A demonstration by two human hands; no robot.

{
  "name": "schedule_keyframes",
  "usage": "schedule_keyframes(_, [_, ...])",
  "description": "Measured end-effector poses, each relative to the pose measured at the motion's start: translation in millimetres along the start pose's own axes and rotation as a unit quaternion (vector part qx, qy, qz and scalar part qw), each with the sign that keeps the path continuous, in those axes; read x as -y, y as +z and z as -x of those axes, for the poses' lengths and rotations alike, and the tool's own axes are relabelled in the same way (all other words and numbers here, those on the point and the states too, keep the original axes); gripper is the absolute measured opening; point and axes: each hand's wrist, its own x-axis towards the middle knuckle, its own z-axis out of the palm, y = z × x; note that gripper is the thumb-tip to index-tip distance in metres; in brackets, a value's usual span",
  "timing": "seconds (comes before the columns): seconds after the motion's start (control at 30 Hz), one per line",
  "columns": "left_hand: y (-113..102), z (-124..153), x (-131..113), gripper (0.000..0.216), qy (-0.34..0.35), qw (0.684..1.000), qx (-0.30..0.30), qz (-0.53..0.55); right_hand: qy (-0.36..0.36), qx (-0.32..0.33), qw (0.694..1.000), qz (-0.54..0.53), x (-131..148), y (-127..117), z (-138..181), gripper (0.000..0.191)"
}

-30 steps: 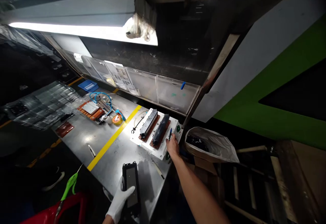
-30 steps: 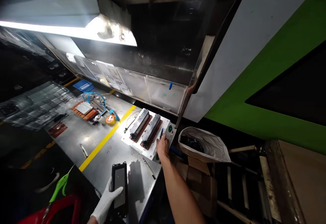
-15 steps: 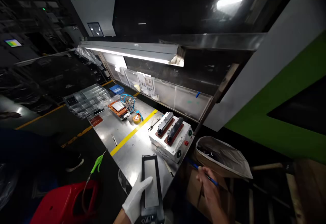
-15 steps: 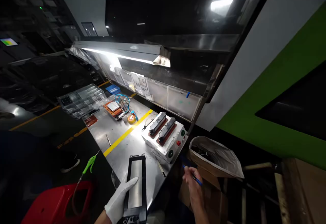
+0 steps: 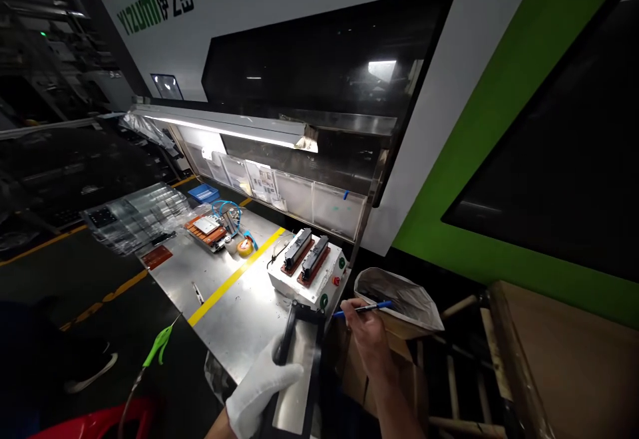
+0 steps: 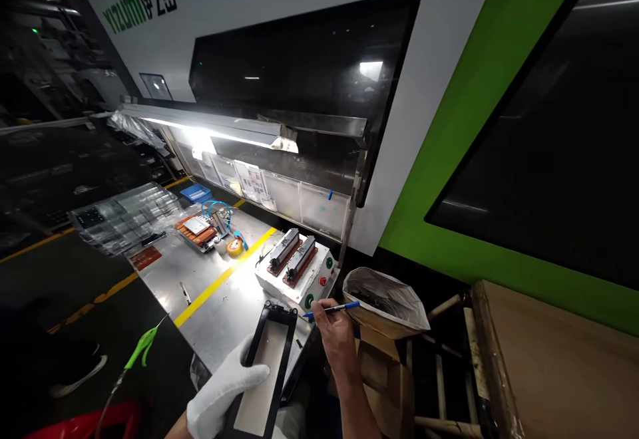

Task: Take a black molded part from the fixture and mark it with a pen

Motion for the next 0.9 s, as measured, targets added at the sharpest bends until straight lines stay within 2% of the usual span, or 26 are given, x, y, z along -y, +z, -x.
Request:
schedule_keyframes(0.07, [2.9, 4.3, -2.9, 0.060, -0.002, 0.999, 0.010, 0.036, -0.008, 0.009, 1.000, 0.019, 4.1, 4.0, 0.3, 0.042])
schedule_keyframes(0.27, [3.7, 11.6, -7.2, 0.061, -0.025, 1.000, -0.006, -0.001, -0.009, 0.011, 0.999, 0.045, 9.7, 10.8, 5.4, 0.047])
schedule_keyframes(0.47, [3.3, 17.2, -16.0, 0.070, -0.045, 0.999, 0.016, -0.018, -0.015, -0.047, 0.998, 0.047, 5.0, 8.6, 7.1, 0.044])
schedule_keyframes(0.6, [10.0, 21.0, -20.5, 0.058, -0.042, 0.998, -0.025, -0.050, -0.079, 0.007, 0.996, 0.033, 17.6, 23.7, 8.8, 0.035])
schedule_keyframes(0.67, [12.4, 21.9, -18.5, 0.057, -0.025, 0.999, -0.025, -0.038, -0.099, 0.037, 0.993, 0.043, 25.3, 33.5, 9.6, 0.034])
schedule_keyframes(0.9, [3.2, 16.9, -2.1, 0.061, -0.021, 0.999, 0.011, -0.024, -0.083, 0.065, 0.992, 0.062, 29.5, 46.9, 10.7, 0.037])
